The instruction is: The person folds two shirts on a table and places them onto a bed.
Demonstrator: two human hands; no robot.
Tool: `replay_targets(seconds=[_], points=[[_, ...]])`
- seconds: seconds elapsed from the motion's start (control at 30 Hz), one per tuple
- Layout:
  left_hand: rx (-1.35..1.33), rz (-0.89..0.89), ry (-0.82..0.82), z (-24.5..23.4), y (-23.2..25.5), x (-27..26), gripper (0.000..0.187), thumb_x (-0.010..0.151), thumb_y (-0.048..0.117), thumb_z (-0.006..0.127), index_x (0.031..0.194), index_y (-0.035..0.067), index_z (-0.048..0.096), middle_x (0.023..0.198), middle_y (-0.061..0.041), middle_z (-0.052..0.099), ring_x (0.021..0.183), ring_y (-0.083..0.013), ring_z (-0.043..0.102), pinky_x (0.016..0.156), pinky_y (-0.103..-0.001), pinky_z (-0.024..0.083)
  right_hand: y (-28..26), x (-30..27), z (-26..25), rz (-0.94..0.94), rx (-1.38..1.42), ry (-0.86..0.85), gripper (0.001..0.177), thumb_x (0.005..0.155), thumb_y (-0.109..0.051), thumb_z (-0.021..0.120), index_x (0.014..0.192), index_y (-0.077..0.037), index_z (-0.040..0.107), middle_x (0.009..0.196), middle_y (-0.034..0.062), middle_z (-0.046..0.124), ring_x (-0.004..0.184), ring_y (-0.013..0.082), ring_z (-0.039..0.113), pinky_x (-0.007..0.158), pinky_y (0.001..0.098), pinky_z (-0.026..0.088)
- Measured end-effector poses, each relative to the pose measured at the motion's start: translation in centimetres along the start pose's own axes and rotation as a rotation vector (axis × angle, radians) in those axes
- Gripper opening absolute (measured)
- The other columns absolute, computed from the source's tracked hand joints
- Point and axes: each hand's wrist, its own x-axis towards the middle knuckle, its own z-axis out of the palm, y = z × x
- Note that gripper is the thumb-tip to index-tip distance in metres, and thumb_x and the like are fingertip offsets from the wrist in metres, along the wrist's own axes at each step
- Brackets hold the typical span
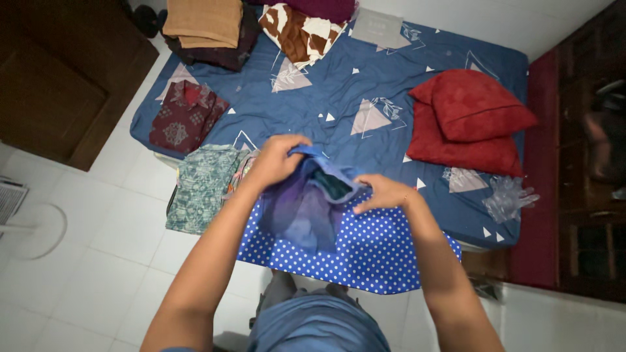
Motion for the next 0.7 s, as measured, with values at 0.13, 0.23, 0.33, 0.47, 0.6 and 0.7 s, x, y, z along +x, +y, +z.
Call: replay_targets(seconds=[0.13,0.23,0.33,0.47,0.6,0.7], points=[[0.292,0.191,0.113,-1.8,4.4,2.6,0.021,0.084,0.003,0.071,0.105,0.004,0.072,0.098,-0.016,0.070,0.091,-0.0401,0.069,0.079,-0.044,0.055,0.3,-2.1,-2.6,0.034,-0.340,0.184,0.027,0.083,-0.018,0.082,0.100,-0.004,0.067,0.085,0.0098,0.069,0.082,0.0200,0.064,0.076,0.0355,0.051],[0.475,0.143,0.124,-2.8,6.8,4.1,0.020,0.080,0.008,0.074,0.100,0.005,0.074,0.092,-0.016,0.067,0.085,-0.0411,0.067,0.073,-0.048,0.053,-1.9,-4.4,-5.3,-0.119,-0.349,0.636,0.020,0.089,-0.007,0.072,0.105,-0.003,0.062,0.091,0.0146,0.066,0.085,0.0250,0.066,0.077,0.0376,0.051],[0.636,0.107,0.138,-3.5,9.1,5.5,0.015,0.084,0.017,0.076,0.091,0.005,0.071,0.091,-0.016,0.067,0.082,-0.0416,0.066,0.068,-0.052,0.052,-5.8,-6.6,-8.8,-0.209,-0.467,0.966,0.012,0.094,0.001,0.064,0.105,0.000,0.057,0.092,0.0176,0.062,0.084,0.0322,0.063,0.078,0.0414,0.050],[0.717,0.221,0.266,-3.9,12.1,7.7,0.014,0.093,0.015,0.070,0.091,0.005,0.062,0.093,-0.016,0.066,0.086,-0.0430,0.067,0.068,-0.054,0.051,-11.5,-8.6,-11.4,-0.305,-0.788,1.251,0.010,0.100,0.006,0.061,0.107,0.000,0.057,0.099,0.0190,0.062,0.099,0.0390,0.065,0.087,0.0463,0.052],[0.674,0.171,0.292,-3.6,14.6,9.7,0.014,0.097,0.018,0.068,0.094,0.006,0.061,0.094,-0.015,0.069,0.085,-0.0453,0.065,0.065,-0.058,0.048,-16.5,-10.7,-12.9,-0.224,-0.810,1.290,0.010,0.101,0.002,0.065,0.109,-0.002,0.060,0.105,0.0157,0.065,0.096,0.0355,0.069,0.083,0.0438,0.054],[0.711,0.172,0.349,-3.5,16.3,10.5,0.009,0.093,0.008,0.061,0.102,0.007,0.063,0.096,-0.017,0.070,0.083,-0.0457,0.066,0.065,-0.058,0.048,-18.4,-12.7,-14.0,-0.288,-0.882,1.223,0.025,0.095,-0.010,0.081,0.112,-0.004,0.064,0.101,0.0146,0.068,0.090,0.0363,0.069,0.078,0.0439,0.053]])
